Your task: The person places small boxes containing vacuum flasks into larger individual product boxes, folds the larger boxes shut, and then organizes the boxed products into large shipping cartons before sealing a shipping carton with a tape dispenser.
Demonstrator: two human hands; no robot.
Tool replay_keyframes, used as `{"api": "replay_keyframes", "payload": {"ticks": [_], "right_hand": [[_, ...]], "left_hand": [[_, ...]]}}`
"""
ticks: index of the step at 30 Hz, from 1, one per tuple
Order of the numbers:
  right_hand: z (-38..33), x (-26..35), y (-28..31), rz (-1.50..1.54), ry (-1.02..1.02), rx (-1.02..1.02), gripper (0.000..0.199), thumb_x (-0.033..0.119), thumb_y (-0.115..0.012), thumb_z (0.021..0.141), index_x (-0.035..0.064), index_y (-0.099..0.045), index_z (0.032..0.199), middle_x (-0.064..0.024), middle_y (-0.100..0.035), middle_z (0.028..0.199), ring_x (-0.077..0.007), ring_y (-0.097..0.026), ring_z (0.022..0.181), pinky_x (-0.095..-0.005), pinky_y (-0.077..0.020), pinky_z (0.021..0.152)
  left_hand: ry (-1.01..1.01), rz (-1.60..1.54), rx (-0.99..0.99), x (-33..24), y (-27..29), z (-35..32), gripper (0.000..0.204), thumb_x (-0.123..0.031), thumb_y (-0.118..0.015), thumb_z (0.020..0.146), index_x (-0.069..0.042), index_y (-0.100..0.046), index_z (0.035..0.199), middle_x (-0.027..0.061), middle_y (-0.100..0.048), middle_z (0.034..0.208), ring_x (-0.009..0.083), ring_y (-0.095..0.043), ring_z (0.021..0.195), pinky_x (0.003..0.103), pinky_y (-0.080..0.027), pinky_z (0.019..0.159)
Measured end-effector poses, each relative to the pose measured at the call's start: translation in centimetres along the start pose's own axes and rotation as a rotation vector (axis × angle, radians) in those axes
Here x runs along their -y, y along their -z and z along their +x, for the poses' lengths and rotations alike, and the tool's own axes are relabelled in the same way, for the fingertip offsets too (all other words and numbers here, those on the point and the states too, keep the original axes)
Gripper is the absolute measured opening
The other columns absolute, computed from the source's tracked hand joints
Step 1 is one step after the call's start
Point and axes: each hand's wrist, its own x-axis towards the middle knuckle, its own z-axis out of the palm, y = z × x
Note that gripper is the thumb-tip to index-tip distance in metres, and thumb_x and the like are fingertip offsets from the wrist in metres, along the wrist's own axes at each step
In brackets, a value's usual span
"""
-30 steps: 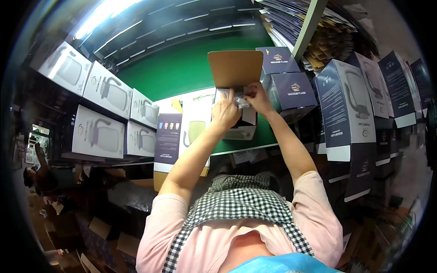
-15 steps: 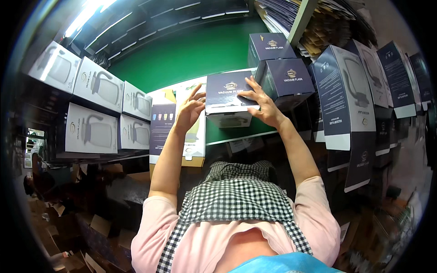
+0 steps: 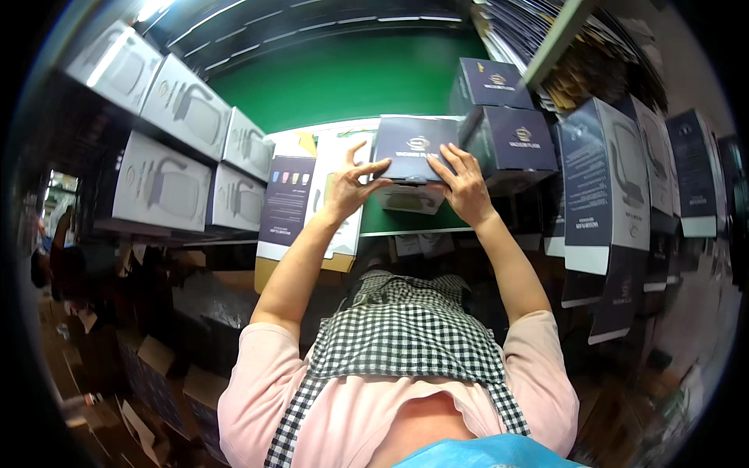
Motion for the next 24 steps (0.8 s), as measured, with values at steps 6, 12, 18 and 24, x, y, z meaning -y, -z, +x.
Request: {"api": "replay_keyframes", "payload": {"ticks": [6,12,18,24], "right_hand": [[-1.4,0.3,-0.5,-0.046,-0.013,-0.030,0.046,0.033,-0.062,0.086,0.0028,-0.063,0.121,-0.0146,-0.059,0.128,-0.0329,-0.050,0.124,-0.0497,-0.0268,0.111],[-1.5,0.2,0.8,0.005,0.015,0.166,0.050,0.033,-0.052,0.094,0.0006,-0.052,0.132,-0.0178,-0.045,0.141,-0.0364,-0.034,0.137,-0.0504,-0.0241,0.113],[-1.6,3.6,2.0,-0.173,-0.011,0.390,0.085,0.050,-0.055,0.087,-0.0033,-0.024,0.146,-0.0196,-0.021,0.154,-0.0346,-0.016,0.144,-0.0497,-0.0091,0.118],[-1.1,3.3,1.2,-0.175,-0.041,0.328,0.077,0.033,-0.066,0.083,-0.0019,-0.032,0.143,-0.0186,-0.029,0.151,-0.0322,-0.021,0.143,-0.0528,-0.0056,0.117]], "left_hand": [[-0.159,-0.224,-0.061,0.8,-2.8,-0.4,0.036,-0.029,-0.077,0.078,-0.018,-0.071,0.112,0.0208,-0.058,0.126,0.0294,-0.060,0.114,0.035,-0.050,0.093],[0.083,-0.406,-0.103,1.1,-5.5,-0.7,0.046,-0.038,-0.078,0.076,-0.013,-0.069,0.113,0.0235,-0.053,0.132,0.0321,-0.060,0.113,0.034,-0.047,0.096],[0.139,-0.590,-0.070,1.3,-5.5,-1.3,0.050,-0.033,-0.078,0.077,-0.013,-0.065,0.121,0.0213,-0.051,0.135,0.0265,-0.059,0.115,0.033,-0.047,0.097],[0.068,-0.231,-0.100,0.6,-5.1,-0.8,0.046,-0.032,-0.070,0.082,-0.019,-0.062,0.125,0.0177,-0.055,0.132,0.0312,-0.059,0.114,0.034,-0.047,0.097]]}}
